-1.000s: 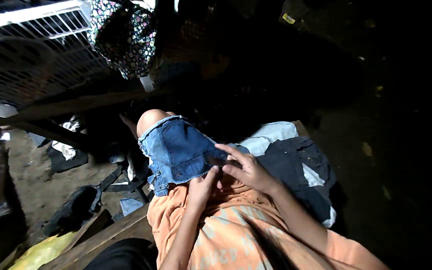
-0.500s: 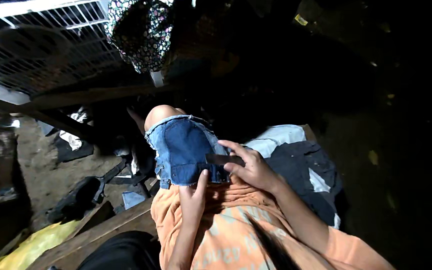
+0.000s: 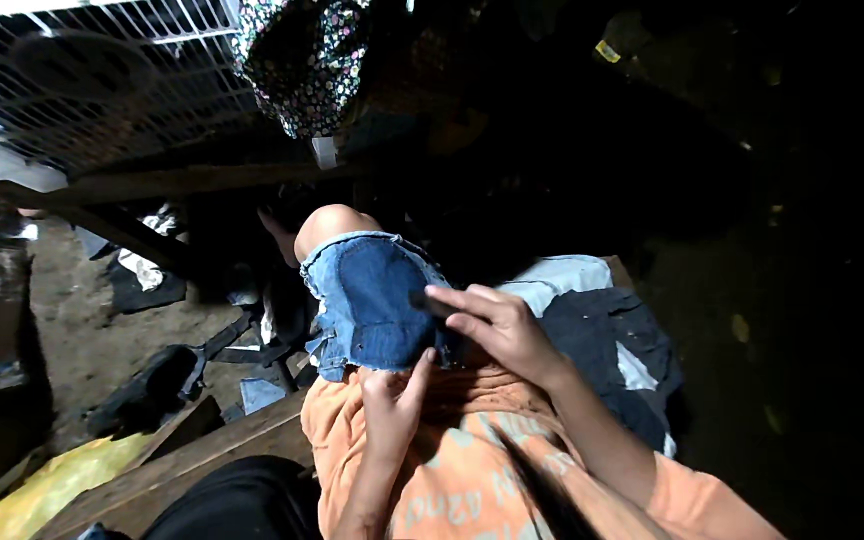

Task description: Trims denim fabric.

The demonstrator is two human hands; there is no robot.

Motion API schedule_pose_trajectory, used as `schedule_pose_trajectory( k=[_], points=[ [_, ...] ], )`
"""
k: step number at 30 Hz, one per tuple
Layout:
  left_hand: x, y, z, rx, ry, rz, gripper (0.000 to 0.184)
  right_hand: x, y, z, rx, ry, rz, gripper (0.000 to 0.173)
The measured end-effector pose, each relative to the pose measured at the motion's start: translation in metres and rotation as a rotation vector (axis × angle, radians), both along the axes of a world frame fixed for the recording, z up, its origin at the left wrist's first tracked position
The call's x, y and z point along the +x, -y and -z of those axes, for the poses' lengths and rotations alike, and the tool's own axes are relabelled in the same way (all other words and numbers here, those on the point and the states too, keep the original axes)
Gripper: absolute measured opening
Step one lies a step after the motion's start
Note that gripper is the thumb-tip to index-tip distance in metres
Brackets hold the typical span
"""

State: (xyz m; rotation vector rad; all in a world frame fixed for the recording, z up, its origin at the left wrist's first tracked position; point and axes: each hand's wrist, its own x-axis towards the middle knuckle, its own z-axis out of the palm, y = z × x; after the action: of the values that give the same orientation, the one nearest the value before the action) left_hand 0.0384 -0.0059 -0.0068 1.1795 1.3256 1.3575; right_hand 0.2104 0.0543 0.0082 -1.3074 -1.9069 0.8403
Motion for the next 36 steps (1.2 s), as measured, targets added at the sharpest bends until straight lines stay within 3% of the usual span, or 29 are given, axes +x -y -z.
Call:
schedule_pose_trajectory(
  k=[2, 4, 7, 14, 22, 26, 28, 32, 36],
  points=[
    [0.005, -0.002, -0.007, -0.151, 0.214, -0.071, 0.017, 0.007, -0.003, 0.001, -0.093, -0.195, 0.023, 0.043],
    [0.008, -0.006, -0.017, -0.387, 0.412, -0.116, 0.040, 0.011, 0.000, 0.000, -0.161, -0.310, 0.018, 0.045],
    [0.007, -0.011, -0.021, -0.593, 0.452, -0.033, 0.044, 0.015, 0.006, 0.003, -0.204, -0.276, 0.041, 0.049],
    [0.012, -0.015, -0.017, -0.685, 0.567, 0.029, 0.030, 0.023, 0.031, 0.002, -0.346, -0.267, 0.015, 0.057],
    [0.015, -0.013, -0.016, -0.583, 0.557, -0.004, 0.029, 0.028, 0.052, 0.007, -0.191, -0.043, -0.067, 0.052],
    [0.015, -0.014, -0.019, -0.590, 0.588, -0.006, 0.030, 0.021, 0.052, 0.014, -0.034, 0.100, 0.055, 0.040],
    [0.016, -0.014, -0.018, -0.597, 0.618, 0.000, 0.032, 0.020, 0.048, 0.018, -0.008, 0.047, 0.128, 0.039],
    [0.019, -0.014, -0.016, -0.644, 0.611, 0.016, 0.031, 0.027, 0.042, 0.018, -0.194, -0.318, 0.085, 0.050],
    [0.023, -0.016, -0.018, -0.714, 0.543, 0.125, 0.027, 0.029, 0.045, 0.008, -0.354, -0.346, 0.059, 0.063]
  ],
)
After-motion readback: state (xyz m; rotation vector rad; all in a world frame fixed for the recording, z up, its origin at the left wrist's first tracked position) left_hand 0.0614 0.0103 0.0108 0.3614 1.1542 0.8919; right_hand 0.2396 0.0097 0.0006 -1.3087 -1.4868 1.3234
